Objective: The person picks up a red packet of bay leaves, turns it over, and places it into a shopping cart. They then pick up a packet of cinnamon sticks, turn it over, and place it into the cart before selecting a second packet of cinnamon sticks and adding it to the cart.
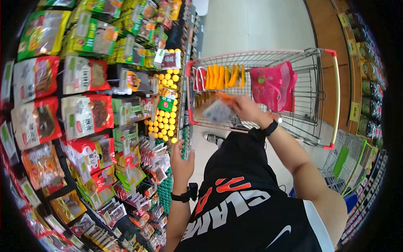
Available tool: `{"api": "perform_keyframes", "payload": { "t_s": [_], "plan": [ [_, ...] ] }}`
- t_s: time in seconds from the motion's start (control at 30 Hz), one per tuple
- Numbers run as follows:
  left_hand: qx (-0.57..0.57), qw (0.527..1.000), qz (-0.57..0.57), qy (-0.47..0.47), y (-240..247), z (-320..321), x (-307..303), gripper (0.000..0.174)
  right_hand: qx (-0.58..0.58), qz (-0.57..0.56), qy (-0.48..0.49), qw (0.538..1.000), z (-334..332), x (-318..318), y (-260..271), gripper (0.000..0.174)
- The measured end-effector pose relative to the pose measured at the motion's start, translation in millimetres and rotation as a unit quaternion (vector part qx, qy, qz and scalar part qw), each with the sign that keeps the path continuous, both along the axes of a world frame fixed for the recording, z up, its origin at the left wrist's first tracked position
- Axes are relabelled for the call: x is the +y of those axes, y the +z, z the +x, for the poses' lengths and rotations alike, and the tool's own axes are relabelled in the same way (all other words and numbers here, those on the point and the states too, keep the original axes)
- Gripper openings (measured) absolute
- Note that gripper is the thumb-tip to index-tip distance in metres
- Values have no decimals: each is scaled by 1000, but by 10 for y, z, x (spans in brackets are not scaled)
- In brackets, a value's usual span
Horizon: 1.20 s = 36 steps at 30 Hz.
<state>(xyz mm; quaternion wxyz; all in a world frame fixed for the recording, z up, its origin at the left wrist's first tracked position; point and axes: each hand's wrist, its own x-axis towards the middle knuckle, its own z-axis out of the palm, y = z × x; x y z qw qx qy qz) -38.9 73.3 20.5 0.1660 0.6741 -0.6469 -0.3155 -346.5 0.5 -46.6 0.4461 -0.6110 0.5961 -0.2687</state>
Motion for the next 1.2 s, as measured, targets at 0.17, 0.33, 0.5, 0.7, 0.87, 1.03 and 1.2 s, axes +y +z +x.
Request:
{"api": "perform_keyframes", "payload": {
  "t_s": [0.17, 0.33, 0.5, 0.7, 0.87, 1.03, 1.2],
  "plan": [
    [10, 990, 110, -84, -142, -147, 54, 30, 156, 69, 23, 985, -485, 32, -846, 22],
    [31, 970, 177, -165, -102, -433, 76, 29, 181, 158, -4, 971, -531, 197, -2125, 26],
    [11, 964, 185, -190, -164, -428, 21, 30, 76, 256, -77, 961, -413, 243, -2887, 33],
    [-9, 968, 207, -139, -232, -264, 54, 28, 42, 282, -153, 946, -206, 224, -3230, 34],
    [-16, 965, 226, -129, -266, -205, 150, 29, -4, 288, -151, 946, -116, 96, -3102, 32],
    [1, 962, 245, -118, -244, -299, 185, 29, 9, 279, -97, 955, -52, 2, -3160, 32],
    [-11, 966, 233, -109, -215, -278, 256, 28, -34, 278, -51, 959, 40, 0, -3380, 29]
  ]
}}
